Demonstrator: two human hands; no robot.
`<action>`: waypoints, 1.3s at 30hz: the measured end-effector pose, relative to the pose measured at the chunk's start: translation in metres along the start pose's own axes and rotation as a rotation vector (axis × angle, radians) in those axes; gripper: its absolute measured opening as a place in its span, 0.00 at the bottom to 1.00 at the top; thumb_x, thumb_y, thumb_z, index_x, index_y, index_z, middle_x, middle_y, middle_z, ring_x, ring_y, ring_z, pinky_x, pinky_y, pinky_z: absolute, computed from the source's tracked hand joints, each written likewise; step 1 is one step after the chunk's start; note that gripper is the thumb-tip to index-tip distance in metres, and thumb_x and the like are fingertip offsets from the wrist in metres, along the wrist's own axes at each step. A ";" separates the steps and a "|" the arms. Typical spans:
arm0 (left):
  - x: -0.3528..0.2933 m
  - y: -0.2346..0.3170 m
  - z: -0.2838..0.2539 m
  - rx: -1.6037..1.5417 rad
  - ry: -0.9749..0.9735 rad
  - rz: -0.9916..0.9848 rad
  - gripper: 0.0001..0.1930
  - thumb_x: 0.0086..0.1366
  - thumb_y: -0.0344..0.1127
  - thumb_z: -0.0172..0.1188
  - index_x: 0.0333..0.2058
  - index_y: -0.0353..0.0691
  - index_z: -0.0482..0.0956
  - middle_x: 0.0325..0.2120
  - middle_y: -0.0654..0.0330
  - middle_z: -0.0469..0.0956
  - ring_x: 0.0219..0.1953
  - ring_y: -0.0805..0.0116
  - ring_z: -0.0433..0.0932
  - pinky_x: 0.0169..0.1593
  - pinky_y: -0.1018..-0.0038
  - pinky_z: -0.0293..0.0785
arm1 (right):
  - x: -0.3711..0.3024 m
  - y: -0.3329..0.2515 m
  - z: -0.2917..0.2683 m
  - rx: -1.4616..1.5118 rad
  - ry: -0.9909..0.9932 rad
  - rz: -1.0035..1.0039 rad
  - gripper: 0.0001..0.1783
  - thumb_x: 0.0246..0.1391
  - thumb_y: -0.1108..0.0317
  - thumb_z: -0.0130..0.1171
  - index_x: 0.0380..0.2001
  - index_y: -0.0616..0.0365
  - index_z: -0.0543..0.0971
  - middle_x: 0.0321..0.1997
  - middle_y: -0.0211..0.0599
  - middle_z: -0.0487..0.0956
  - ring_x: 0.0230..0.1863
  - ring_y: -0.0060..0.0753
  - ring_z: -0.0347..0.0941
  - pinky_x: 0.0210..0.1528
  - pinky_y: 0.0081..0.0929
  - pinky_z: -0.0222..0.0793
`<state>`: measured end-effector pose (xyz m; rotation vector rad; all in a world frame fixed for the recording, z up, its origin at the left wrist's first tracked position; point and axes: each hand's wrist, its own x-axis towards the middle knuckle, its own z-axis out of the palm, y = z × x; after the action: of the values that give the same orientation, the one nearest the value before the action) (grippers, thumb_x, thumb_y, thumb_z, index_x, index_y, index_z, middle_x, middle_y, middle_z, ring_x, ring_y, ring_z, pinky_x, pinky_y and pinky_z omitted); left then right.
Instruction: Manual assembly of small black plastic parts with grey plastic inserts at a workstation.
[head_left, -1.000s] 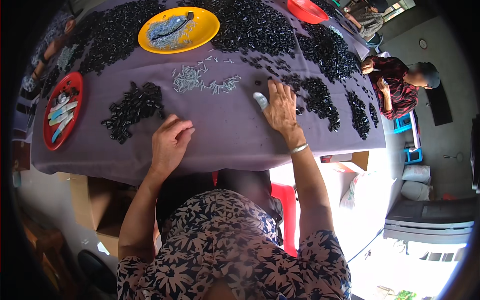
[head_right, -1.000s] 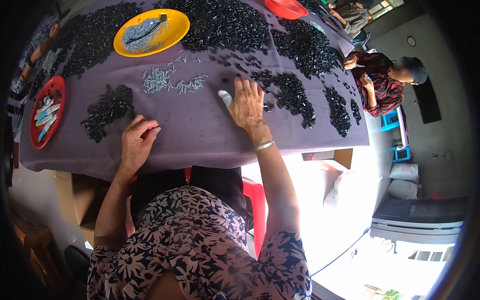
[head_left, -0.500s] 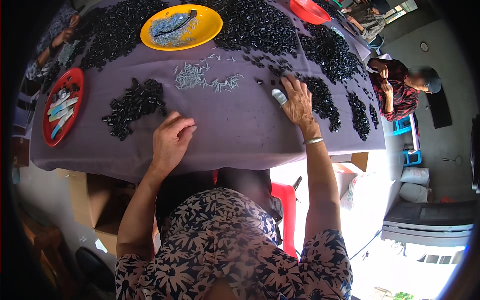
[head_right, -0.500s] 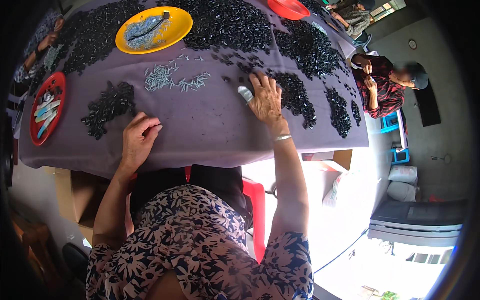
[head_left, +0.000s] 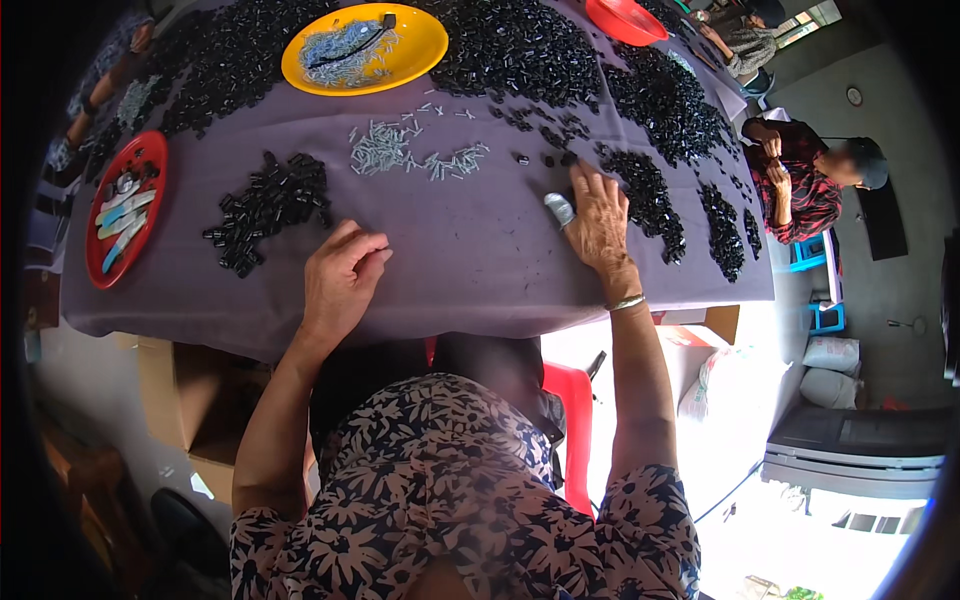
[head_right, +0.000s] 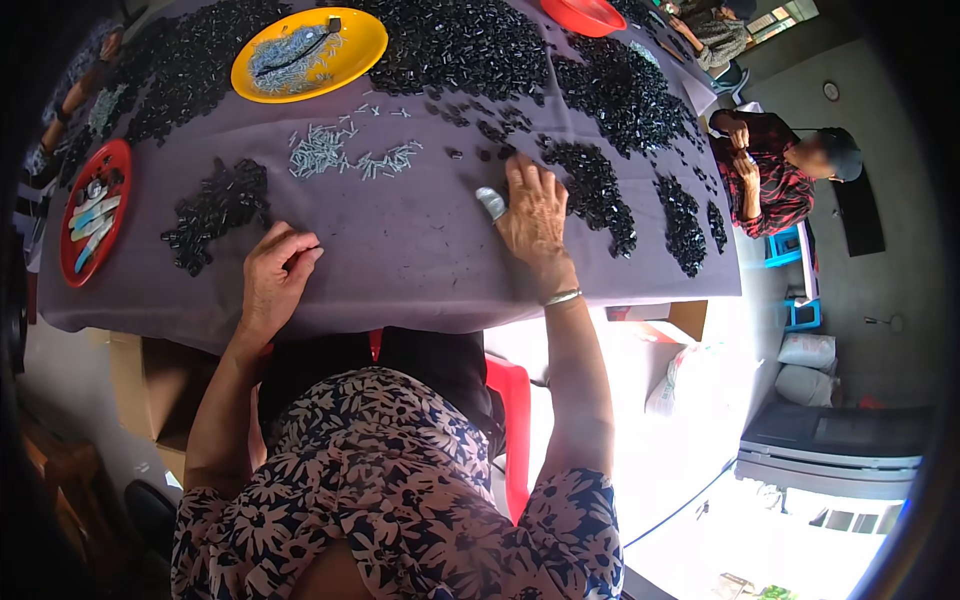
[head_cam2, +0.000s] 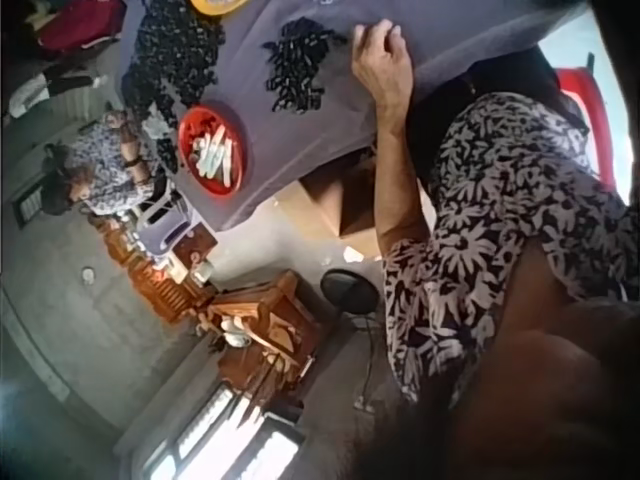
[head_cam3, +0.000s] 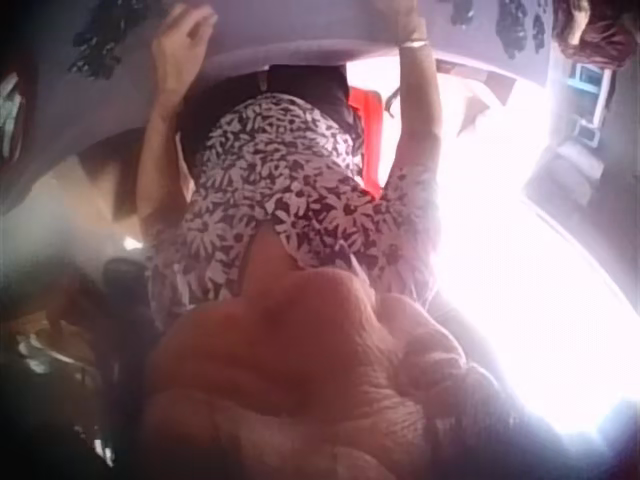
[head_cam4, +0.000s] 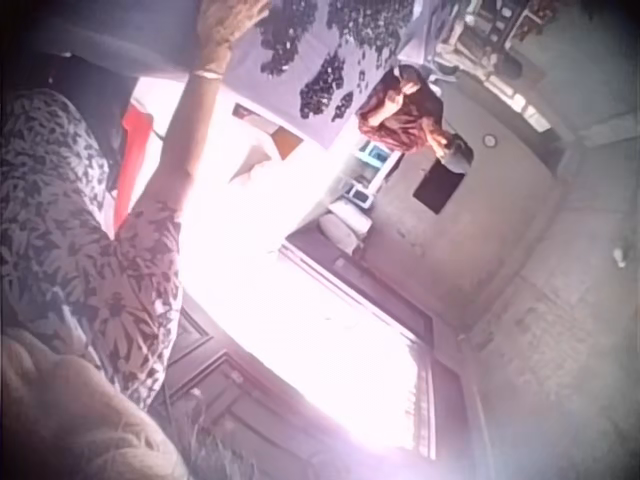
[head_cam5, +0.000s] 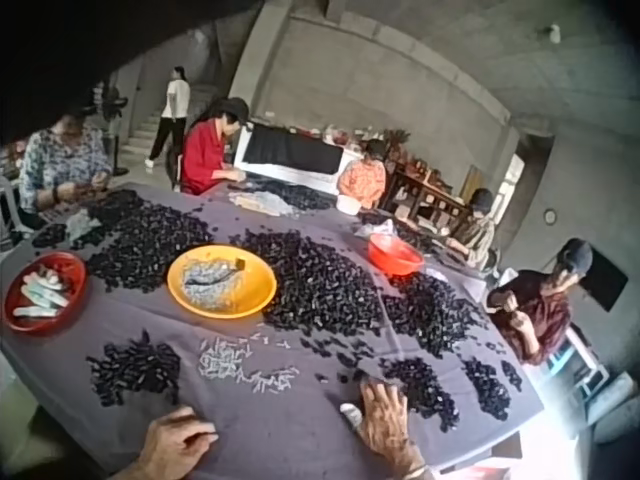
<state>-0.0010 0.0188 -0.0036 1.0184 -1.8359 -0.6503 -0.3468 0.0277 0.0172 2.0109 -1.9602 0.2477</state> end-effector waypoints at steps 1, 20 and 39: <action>0.001 0.000 0.000 0.001 -0.008 -0.002 0.06 0.55 0.24 0.65 0.33 0.36 0.80 0.25 0.61 0.73 0.22 0.68 0.74 0.28 0.73 0.70 | 0.000 0.008 0.005 -0.016 0.018 0.035 0.34 0.60 0.44 0.51 0.60 0.58 0.68 0.65 0.37 0.66 0.60 0.48 0.63 0.60 0.46 0.59; -0.001 -0.003 -0.001 -0.029 -0.003 0.000 0.06 0.55 0.24 0.65 0.33 0.36 0.79 0.25 0.60 0.72 0.23 0.67 0.73 0.28 0.73 0.69 | 0.066 0.052 -0.045 0.742 0.329 0.270 0.11 0.51 0.79 0.58 0.37 0.54 0.83 0.32 0.34 0.83 0.31 0.24 0.76 0.37 0.22 0.70; -0.002 0.002 -0.002 -0.024 0.021 0.039 0.05 0.54 0.23 0.64 0.31 0.35 0.79 0.24 0.59 0.71 0.22 0.65 0.72 0.27 0.72 0.68 | 0.049 0.059 0.016 0.133 -0.007 -0.110 0.08 0.42 0.76 0.57 0.28 0.56 0.82 0.32 0.46 0.81 0.37 0.50 0.78 0.44 0.43 0.75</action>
<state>0.0009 0.0216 -0.0020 0.9682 -1.8210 -0.6349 -0.4052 -0.0244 0.0254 2.1975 -1.8745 0.3540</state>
